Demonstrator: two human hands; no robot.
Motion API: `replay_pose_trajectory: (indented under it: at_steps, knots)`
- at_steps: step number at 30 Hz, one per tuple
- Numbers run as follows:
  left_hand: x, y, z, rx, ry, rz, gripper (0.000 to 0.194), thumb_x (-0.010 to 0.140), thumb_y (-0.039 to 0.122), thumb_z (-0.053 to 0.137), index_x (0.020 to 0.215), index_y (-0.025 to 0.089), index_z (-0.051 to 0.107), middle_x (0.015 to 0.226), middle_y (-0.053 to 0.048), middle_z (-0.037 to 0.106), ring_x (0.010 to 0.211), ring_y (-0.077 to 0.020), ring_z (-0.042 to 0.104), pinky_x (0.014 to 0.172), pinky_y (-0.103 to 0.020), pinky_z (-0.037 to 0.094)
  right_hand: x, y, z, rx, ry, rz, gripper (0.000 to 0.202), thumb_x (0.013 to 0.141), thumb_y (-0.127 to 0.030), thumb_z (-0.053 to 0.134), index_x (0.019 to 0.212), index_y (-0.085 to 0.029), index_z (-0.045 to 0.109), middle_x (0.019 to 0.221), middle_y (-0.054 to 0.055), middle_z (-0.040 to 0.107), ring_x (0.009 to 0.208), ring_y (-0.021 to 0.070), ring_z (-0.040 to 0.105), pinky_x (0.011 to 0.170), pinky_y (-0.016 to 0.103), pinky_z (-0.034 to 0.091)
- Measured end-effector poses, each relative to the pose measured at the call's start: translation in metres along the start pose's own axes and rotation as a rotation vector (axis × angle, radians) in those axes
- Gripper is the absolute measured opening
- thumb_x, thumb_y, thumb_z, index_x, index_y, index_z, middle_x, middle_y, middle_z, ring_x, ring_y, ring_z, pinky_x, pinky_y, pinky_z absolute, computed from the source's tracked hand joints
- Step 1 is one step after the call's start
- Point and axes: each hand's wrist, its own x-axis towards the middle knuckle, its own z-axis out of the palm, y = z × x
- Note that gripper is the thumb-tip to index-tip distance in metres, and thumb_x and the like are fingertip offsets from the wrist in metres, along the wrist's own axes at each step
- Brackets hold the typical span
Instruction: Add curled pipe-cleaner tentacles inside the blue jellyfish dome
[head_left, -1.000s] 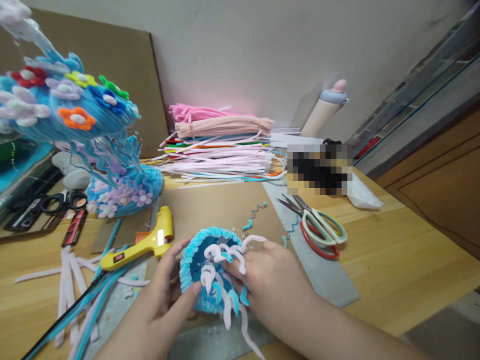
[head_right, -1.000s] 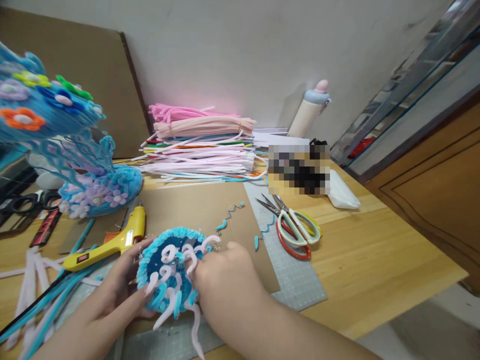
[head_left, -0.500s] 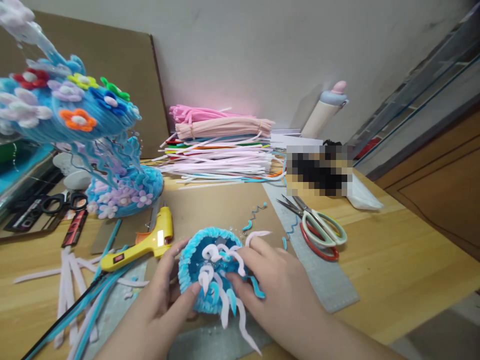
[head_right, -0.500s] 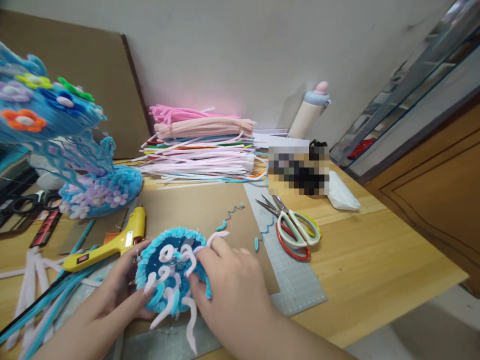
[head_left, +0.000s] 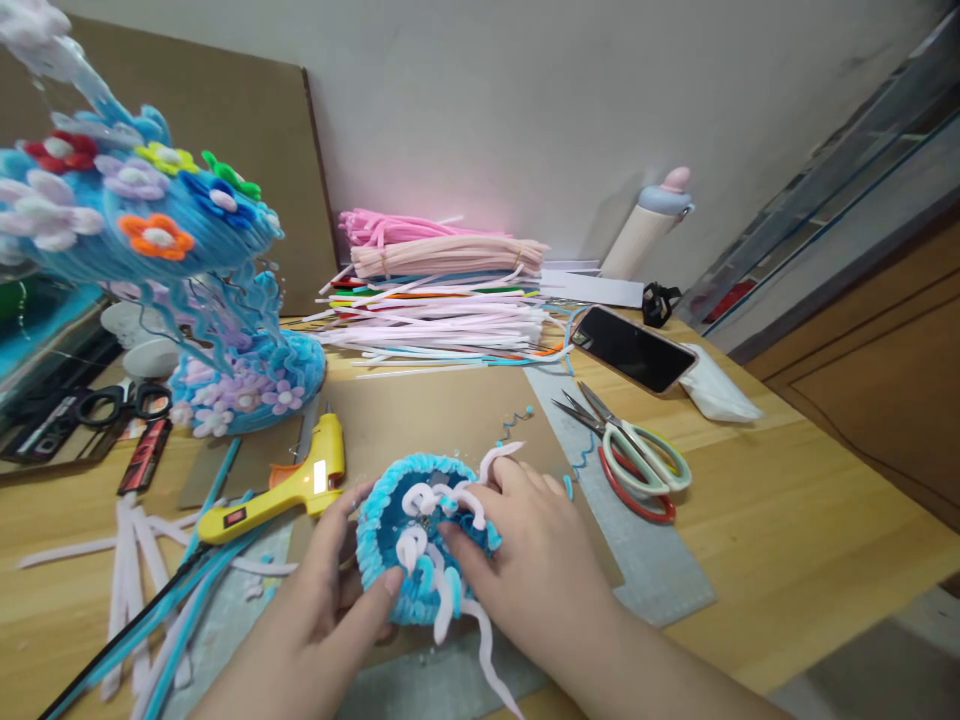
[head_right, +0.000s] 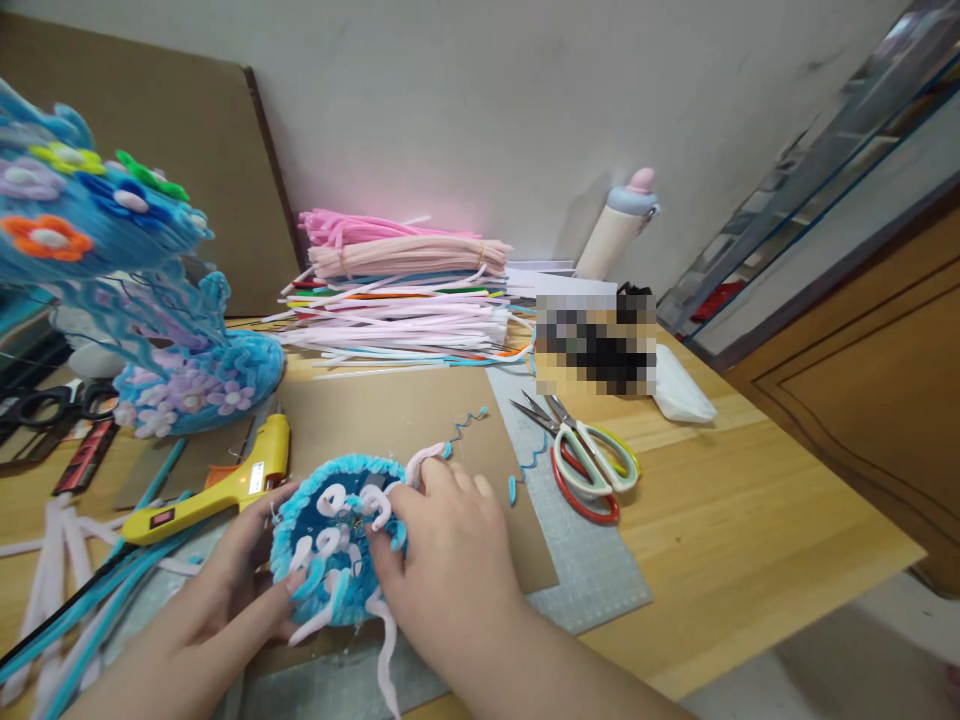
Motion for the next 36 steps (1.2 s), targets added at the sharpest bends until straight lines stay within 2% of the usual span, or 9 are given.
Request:
replay_pose_trajectory:
  at_steps: [6, 12, 19, 25, 28, 33, 36]
  knots:
    - [-0.0006, 0.0005, 0.0015, 0.002, 0.025, -0.003, 0.070, 0.079, 0.046, 0.071, 0.141, 0.029, 0.044, 0.128, -0.010, 0.067, 0.088, -0.0260, 0.075, 0.060, -0.027, 0.062, 0.0013, 0.0033, 0.0028, 0.027, 0.031, -0.001, 0.010, 0.085, -0.027, 0.063, 0.076, -0.024, 0.063, 0.089, 0.002, 0.055, 0.082, 0.0197, 0.047, 0.070, 0.032, 0.026]
    - [-0.0003, -0.0009, 0.0019, -0.012, 0.033, 0.003, 0.073, 0.077, 0.044, 0.073, 0.143, 0.029, 0.043, 0.128, -0.010, 0.068, 0.097, -0.0292, 0.073, 0.062, -0.028, 0.063, 0.0013, 0.0060, 0.0037, 0.033, 0.017, -0.018, 0.012, 0.087, -0.028, 0.060, 0.078, -0.025, 0.066, 0.088, 0.002, 0.056, 0.082, 0.0199, 0.046, 0.071, 0.033, 0.026]
    - [0.0010, -0.0025, 0.0007, -0.010, 0.018, -0.005, 0.073, 0.077, 0.044, 0.073, 0.143, 0.029, 0.043, 0.129, -0.009, 0.067, 0.099, -0.0296, 0.072, 0.064, -0.028, 0.063, 0.0029, 0.0066, 0.0033, 0.000, 0.001, -0.036, 0.013, 0.089, -0.028, 0.059, 0.080, -0.025, 0.068, 0.089, 0.003, 0.058, 0.084, 0.0209, 0.048, 0.071, 0.034, 0.026]
    - [0.0013, -0.0033, 0.0011, -0.011, 0.011, -0.017, 0.073, 0.079, 0.046, 0.071, 0.143, 0.029, 0.041, 0.136, -0.009, 0.063, 0.107, -0.0303, 0.070, 0.065, -0.028, 0.063, 0.0034, 0.0061, 0.0014, 0.020, -0.015, -0.022, 0.007, 0.087, -0.030, 0.063, 0.083, -0.026, 0.066, 0.092, 0.002, 0.055, 0.084, 0.0209, 0.047, 0.072, 0.034, 0.027]
    - [0.0018, -0.0052, 0.0007, -0.015, 0.006, -0.040, 0.075, 0.079, 0.048, 0.071, 0.144, 0.029, 0.038, 0.137, -0.010, 0.062, 0.105, -0.0300, 0.071, 0.065, -0.029, 0.063, 0.0027, 0.0049, 0.0034, 0.043, 0.013, -0.019, 0.008, 0.086, -0.031, 0.064, 0.082, -0.024, 0.064, 0.093, 0.002, 0.054, 0.086, 0.0211, 0.047, 0.073, 0.034, 0.027]
    - [0.0015, -0.0052, -0.0003, -0.019, -0.001, -0.014, 0.074, 0.079, 0.047, 0.071, 0.144, 0.029, 0.040, 0.124, -0.009, 0.070, 0.092, -0.0273, 0.074, 0.062, -0.029, 0.063, 0.0022, 0.0049, 0.0065, 0.050, 0.054, -0.034, 0.009, 0.086, -0.030, 0.064, 0.079, -0.024, 0.063, 0.092, 0.002, 0.053, 0.087, 0.0211, 0.047, 0.074, 0.034, 0.026]
    - [0.0004, -0.0030, -0.0001, -0.018, -0.005, -0.001, 0.073, 0.080, 0.048, 0.070, 0.143, 0.029, 0.041, 0.123, -0.008, 0.070, 0.087, -0.0255, 0.075, 0.061, -0.027, 0.062, 0.0018, 0.0059, 0.0063, 0.061, 0.045, -0.036, 0.006, 0.084, -0.028, 0.066, 0.079, -0.024, 0.063, 0.092, 0.002, 0.054, 0.088, 0.0210, 0.047, 0.074, 0.034, 0.026]
